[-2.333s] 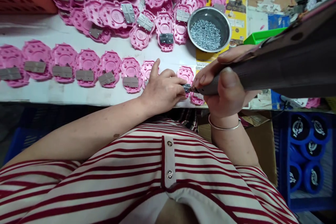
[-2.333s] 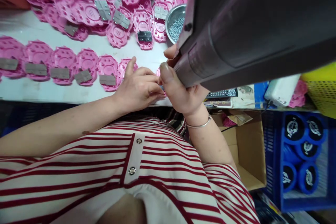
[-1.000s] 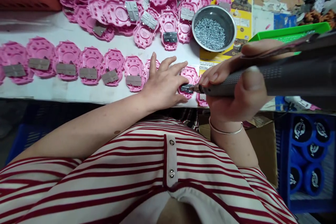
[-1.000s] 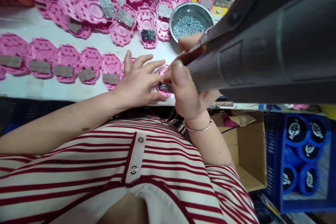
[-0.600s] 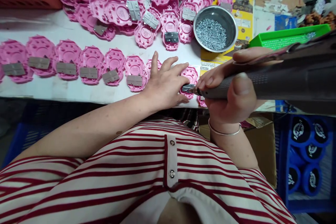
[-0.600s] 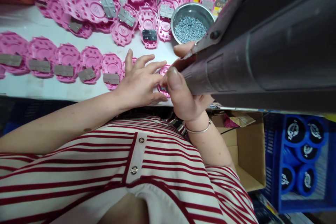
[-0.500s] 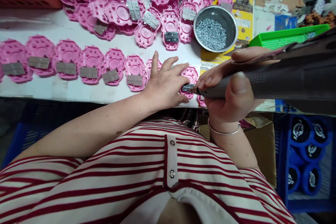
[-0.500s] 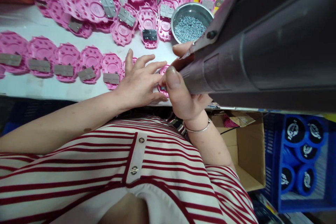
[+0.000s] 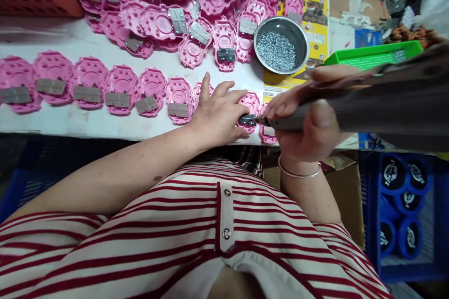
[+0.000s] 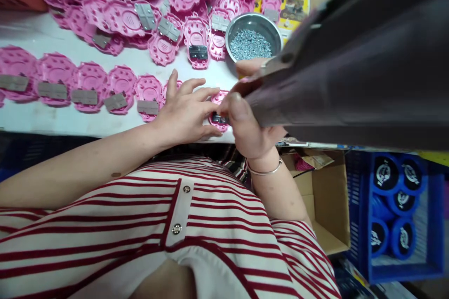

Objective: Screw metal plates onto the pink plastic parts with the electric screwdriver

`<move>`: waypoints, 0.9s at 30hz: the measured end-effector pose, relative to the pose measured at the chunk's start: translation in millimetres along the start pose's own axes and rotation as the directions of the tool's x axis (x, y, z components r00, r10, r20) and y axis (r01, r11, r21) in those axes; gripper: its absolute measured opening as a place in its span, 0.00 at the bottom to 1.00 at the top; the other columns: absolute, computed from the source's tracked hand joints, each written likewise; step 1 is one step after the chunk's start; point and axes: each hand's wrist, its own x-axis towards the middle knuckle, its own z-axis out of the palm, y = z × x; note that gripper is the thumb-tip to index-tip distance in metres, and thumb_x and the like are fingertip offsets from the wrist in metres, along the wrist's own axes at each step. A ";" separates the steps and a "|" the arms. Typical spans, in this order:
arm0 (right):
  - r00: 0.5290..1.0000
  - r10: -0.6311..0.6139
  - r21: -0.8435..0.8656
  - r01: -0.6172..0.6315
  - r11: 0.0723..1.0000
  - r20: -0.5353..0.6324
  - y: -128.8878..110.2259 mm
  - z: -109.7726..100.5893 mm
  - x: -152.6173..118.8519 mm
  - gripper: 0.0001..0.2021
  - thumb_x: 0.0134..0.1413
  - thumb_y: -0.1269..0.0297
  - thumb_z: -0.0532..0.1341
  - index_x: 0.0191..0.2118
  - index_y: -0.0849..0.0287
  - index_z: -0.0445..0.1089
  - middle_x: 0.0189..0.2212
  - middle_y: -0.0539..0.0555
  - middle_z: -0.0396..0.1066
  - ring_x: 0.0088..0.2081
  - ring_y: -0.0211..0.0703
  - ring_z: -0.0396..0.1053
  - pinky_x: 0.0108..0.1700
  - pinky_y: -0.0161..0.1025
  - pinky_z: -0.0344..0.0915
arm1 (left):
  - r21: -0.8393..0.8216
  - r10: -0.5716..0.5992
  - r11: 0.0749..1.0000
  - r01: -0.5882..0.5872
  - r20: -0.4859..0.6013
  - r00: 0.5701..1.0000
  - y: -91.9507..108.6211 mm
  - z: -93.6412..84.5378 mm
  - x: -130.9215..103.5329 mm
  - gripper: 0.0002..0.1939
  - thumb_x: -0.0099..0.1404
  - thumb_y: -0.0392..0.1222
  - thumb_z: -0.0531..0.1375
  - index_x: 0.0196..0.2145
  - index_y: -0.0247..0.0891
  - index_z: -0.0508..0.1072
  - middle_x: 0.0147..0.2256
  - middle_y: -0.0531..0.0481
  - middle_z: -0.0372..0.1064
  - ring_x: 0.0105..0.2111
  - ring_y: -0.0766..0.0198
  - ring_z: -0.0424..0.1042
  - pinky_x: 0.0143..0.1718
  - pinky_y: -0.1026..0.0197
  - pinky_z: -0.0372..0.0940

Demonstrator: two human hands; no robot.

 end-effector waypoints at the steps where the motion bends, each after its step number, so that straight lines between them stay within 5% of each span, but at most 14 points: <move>1: 0.999 -0.032 0.029 0.033 0.999 -0.030 -6.7 -1.3 4.5 0.13 0.53 0.51 0.63 0.43 0.45 0.73 0.19 0.42 0.60 0.16 0.33 0.59 0.18 0.35 0.64 | 0.004 0.000 1.000 0.000 0.004 1.000 0.0 -0.1 -0.5 0.14 0.59 0.51 0.69 0.43 0.49 0.81 0.62 0.51 0.67 0.66 0.38 0.54 0.66 0.21 0.32; 7: 0.925 -0.210 -0.081 0.194 0.978 -0.318 -19.9 -28.7 24.3 0.08 0.57 0.63 0.59 0.41 0.53 0.74 0.17 0.43 0.62 0.15 0.31 0.57 0.18 0.34 0.59 | -0.051 -0.012 0.999 0.016 0.062 0.998 0.4 -4.0 -3.3 0.12 0.62 0.51 0.68 0.42 0.47 0.79 0.63 0.52 0.65 0.66 0.38 0.53 0.67 0.23 0.25; 13: 0.907 -0.284 -0.208 0.227 0.951 -0.310 2.1 -53.3 21.7 0.07 0.58 0.63 0.58 0.40 0.54 0.72 0.17 0.42 0.63 0.16 0.29 0.57 0.18 0.31 0.54 | -0.036 -0.002 0.999 0.004 0.068 0.998 -1.3 -2.5 -5.5 0.14 0.63 0.53 0.66 0.44 0.49 0.79 0.63 0.52 0.65 0.65 0.36 0.53 0.66 0.24 0.24; 18: 0.912 -0.256 -0.292 0.162 0.943 -0.321 12.5 -57.4 17.2 0.09 0.62 0.59 0.55 0.46 0.53 0.65 0.20 0.43 0.60 0.17 0.32 0.57 0.21 0.35 0.57 | -0.093 -0.035 0.995 0.042 0.082 0.996 -0.1 -3.0 -5.8 0.14 0.61 0.54 0.66 0.44 0.53 0.79 0.64 0.59 0.63 0.67 0.34 0.51 0.67 0.27 0.20; 23: 0.957 -0.138 -0.297 0.058 0.953 -0.257 6.6 -60.1 15.8 0.10 0.63 0.57 0.56 0.47 0.54 0.62 0.24 0.45 0.63 0.20 0.32 0.63 0.26 0.36 0.63 | -0.033 -0.028 0.999 0.031 0.093 0.995 2.4 -5.6 -6.3 0.15 0.63 0.52 0.65 0.46 0.46 0.78 0.64 0.53 0.64 0.66 0.36 0.53 0.67 0.24 0.25; 27: 0.938 -0.192 -0.271 0.112 0.956 -0.289 12.8 -59.5 17.7 0.09 0.62 0.58 0.58 0.46 0.53 0.64 0.25 0.44 0.62 0.20 0.30 0.62 0.25 0.34 0.60 | -0.036 -0.019 0.999 0.021 0.066 0.998 1.1 -3.9 -7.0 0.14 0.63 0.53 0.66 0.45 0.48 0.78 0.64 0.55 0.65 0.65 0.37 0.54 0.66 0.24 0.26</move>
